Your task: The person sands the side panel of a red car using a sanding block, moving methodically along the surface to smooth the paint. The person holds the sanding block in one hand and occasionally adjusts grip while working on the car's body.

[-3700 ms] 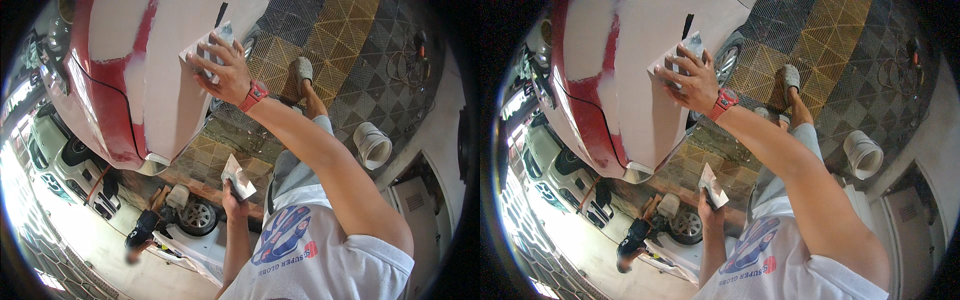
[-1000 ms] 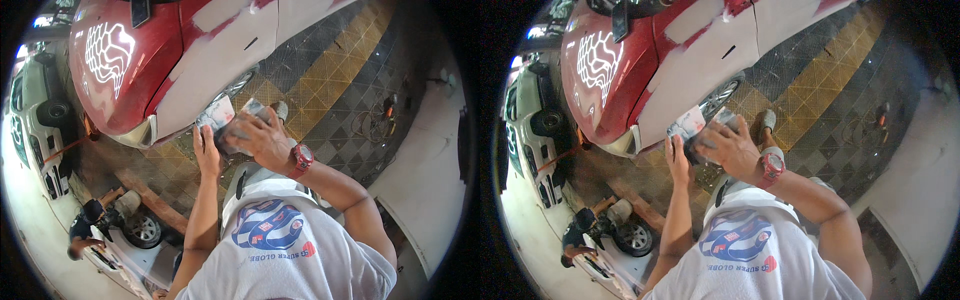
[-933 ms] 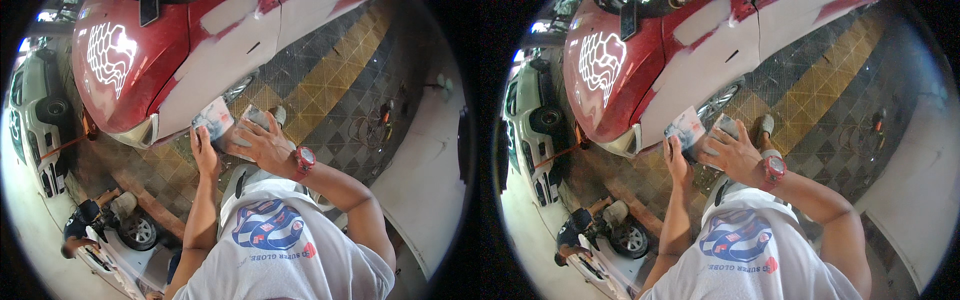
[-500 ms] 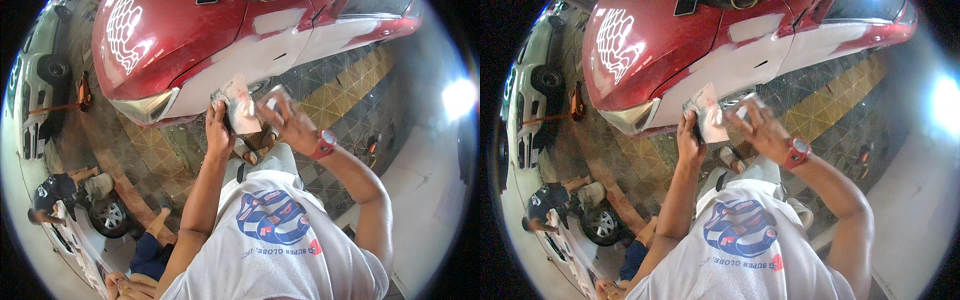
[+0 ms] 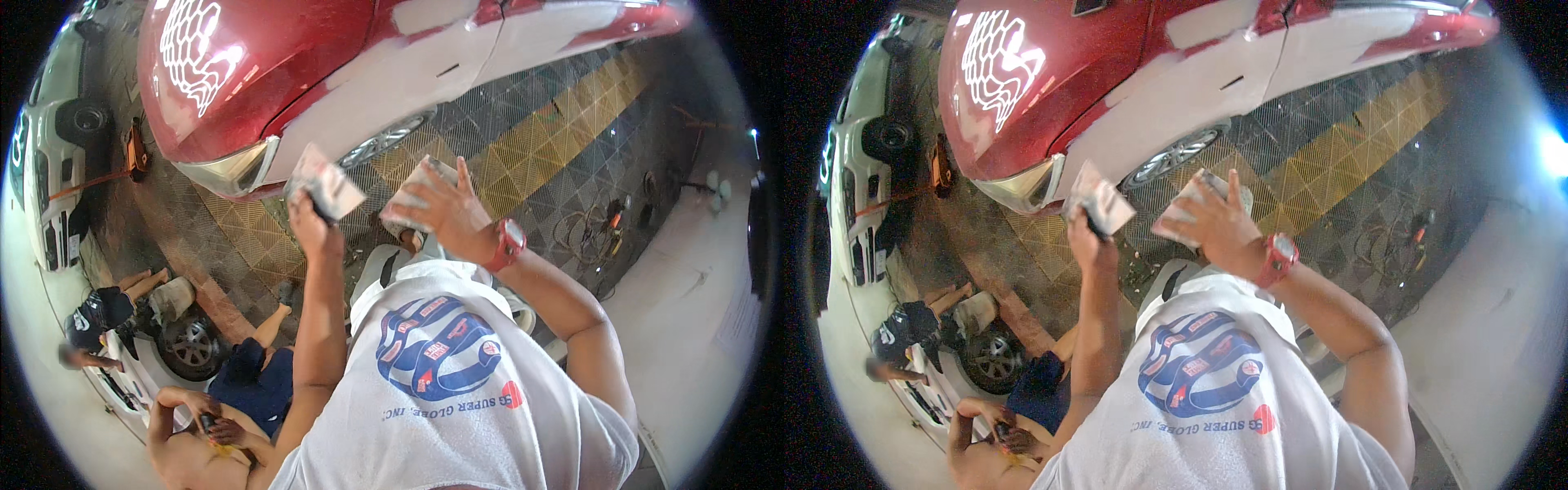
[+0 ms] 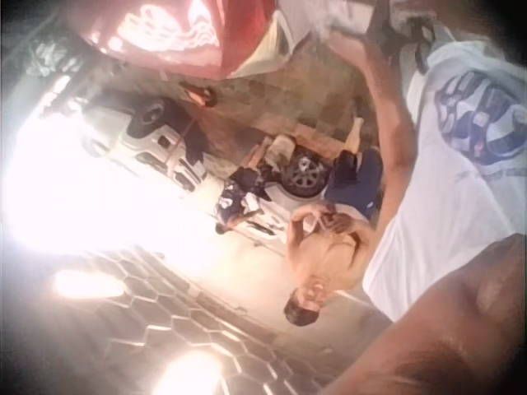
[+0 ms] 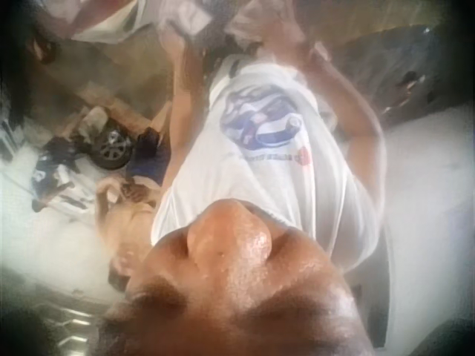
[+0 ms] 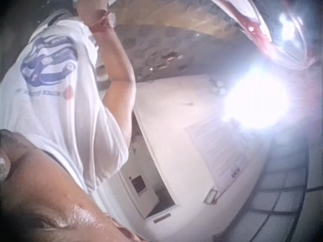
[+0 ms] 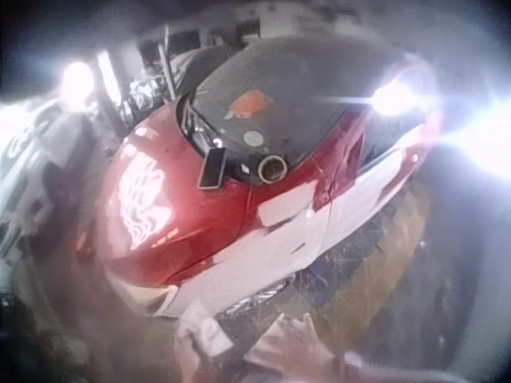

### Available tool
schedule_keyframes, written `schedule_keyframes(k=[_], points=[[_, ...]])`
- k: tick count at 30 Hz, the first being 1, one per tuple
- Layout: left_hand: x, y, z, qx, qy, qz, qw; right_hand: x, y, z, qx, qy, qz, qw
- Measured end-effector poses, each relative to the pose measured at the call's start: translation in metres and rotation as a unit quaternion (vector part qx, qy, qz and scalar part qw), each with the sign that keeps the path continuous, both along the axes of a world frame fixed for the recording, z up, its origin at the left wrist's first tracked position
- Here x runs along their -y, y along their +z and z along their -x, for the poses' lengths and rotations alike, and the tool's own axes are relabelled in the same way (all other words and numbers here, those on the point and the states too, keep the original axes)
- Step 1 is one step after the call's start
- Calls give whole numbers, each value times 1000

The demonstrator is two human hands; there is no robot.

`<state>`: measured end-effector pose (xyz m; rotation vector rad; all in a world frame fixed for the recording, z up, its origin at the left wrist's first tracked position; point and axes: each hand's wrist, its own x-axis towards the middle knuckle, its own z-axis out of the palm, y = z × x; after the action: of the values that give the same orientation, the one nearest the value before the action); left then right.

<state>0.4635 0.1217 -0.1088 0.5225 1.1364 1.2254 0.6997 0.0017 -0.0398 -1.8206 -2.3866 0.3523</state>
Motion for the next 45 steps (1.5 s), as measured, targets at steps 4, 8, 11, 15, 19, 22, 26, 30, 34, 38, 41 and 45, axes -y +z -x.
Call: schedule_keyframes(k=[4,8,11,15,19,22,26,30,34,38,41,45], points=[[23,1,39,11,-21,195,980,-6,-78,-55,-656,-359,181,639],[65,-13,68,15,-34,238,971,-50,-123,-79,-778,-373,123,490],[84,-3,55,30,-60,251,966,-80,-146,-91,-844,-380,64,373],[89,3,40,-1,-83,244,966,-132,-136,-81,-208,-281,-243,905],[81,8,31,-47,-56,240,968,-172,-162,-90,-144,-233,-285,919],[74,11,30,-53,-36,228,972,-187,-185,-98,-114,-232,-265,929],[67,17,14,-50,-13,220,974,-176,-210,-108,-68,-204,-196,957],[60,18,-13,-28,-11,217,976,-162,-174,-100,-140,-218,-188,947],[51,16,-48,-16,6,215,977,-177,-157,-100,-166,-214,-204,941],[43,18,-74,27,-4,192,981,-182,-178,-108,-95,-183,-189,960],[35,25,-77,6,-22,189,982,-174,-179,-107,-94,-172,-158,968],[22,26,-71,5,-14,163,986,-169,-156,-99,-149,-181,-185,954]])
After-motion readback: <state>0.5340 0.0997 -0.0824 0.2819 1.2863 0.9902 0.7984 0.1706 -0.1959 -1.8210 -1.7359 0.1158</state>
